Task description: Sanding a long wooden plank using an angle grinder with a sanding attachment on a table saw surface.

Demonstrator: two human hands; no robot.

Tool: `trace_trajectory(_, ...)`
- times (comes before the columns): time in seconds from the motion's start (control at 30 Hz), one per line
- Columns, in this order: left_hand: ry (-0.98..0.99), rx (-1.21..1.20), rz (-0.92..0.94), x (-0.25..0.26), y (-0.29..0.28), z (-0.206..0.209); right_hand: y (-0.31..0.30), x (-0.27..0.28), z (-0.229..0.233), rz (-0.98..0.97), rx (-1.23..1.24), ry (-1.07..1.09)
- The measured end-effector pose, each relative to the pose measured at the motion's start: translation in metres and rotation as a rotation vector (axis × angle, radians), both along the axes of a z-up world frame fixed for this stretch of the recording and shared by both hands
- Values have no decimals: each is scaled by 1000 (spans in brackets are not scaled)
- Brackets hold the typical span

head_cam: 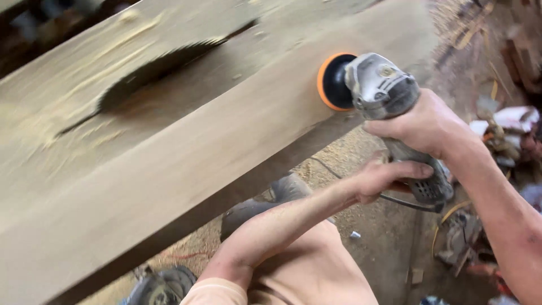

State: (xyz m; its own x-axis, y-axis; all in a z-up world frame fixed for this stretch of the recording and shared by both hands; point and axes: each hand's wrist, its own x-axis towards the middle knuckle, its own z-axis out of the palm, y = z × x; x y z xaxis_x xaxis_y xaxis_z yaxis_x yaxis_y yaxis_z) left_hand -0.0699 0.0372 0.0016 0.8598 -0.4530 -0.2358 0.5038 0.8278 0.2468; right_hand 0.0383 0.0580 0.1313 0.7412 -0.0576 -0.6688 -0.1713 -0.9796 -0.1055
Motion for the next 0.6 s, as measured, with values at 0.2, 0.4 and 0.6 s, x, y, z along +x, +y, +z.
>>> trace_trajectory(0.2,24,73,148,-62,34,-6,65,-71,8,68,46,68)
trace_trajectory(0.4,89,59,376,-121,50,-39,117,-136,-13,274,81,83)
trace_trajectory(0.6,79,37,616,-142,-13,-152,170,-177,13,569,0,214)
